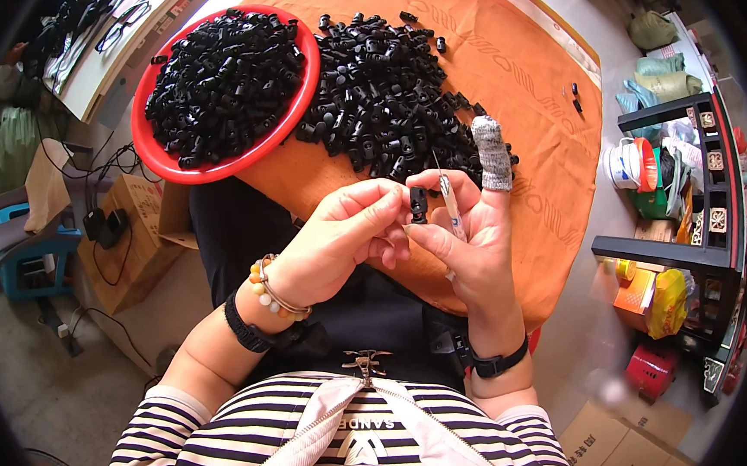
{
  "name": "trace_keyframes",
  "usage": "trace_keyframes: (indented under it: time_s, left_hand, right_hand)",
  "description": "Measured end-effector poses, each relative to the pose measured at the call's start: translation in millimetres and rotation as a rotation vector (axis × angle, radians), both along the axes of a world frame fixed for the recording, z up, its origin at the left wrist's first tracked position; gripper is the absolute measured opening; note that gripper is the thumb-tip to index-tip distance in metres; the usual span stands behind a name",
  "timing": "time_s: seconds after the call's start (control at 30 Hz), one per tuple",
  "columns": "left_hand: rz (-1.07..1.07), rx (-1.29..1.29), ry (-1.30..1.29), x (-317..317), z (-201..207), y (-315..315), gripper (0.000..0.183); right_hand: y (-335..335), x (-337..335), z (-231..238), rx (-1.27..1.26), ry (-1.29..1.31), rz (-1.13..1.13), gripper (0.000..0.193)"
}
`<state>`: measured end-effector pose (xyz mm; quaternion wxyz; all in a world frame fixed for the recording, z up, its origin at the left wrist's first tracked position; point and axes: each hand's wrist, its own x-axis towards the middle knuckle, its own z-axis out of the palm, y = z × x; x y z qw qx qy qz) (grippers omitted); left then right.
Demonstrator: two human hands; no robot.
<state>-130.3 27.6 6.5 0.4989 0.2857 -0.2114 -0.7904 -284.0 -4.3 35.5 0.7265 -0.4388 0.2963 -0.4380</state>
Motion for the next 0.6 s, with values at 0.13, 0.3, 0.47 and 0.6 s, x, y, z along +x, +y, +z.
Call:
trace_keyframes:
  time_s: [0.13, 0.3, 0.47, 0.6]
  left_hand:
    - [-0.010, 0.026, -0.032, -0.4, -1.6, 0.6, 0.015]
    - [0.045, -0.015, -0.086, -0.1, -4.4, -0.5, 0.014]
    - [0.077, -0.042, -0.142, 0.1, -1.1, -0.3, 0.014]
    - [0.119, -0.075, -0.185, 1.3, 0.9, -0.2, 0.014]
  right_hand:
    - [-1.8, -0.4, -6.1, -0.054, 0.020, -0.003, 0.087]
    - [-2.5, 1.0, -7.4, -0.054, 0.017, 0.004, 0.087]
    - [-7.2, -4.0, -6.3, -0.218, 0.146, 0.073, 0.083]
    - [-3.1, 2.0, -7.6, -0.257, 0.160, 0.018, 0.071]
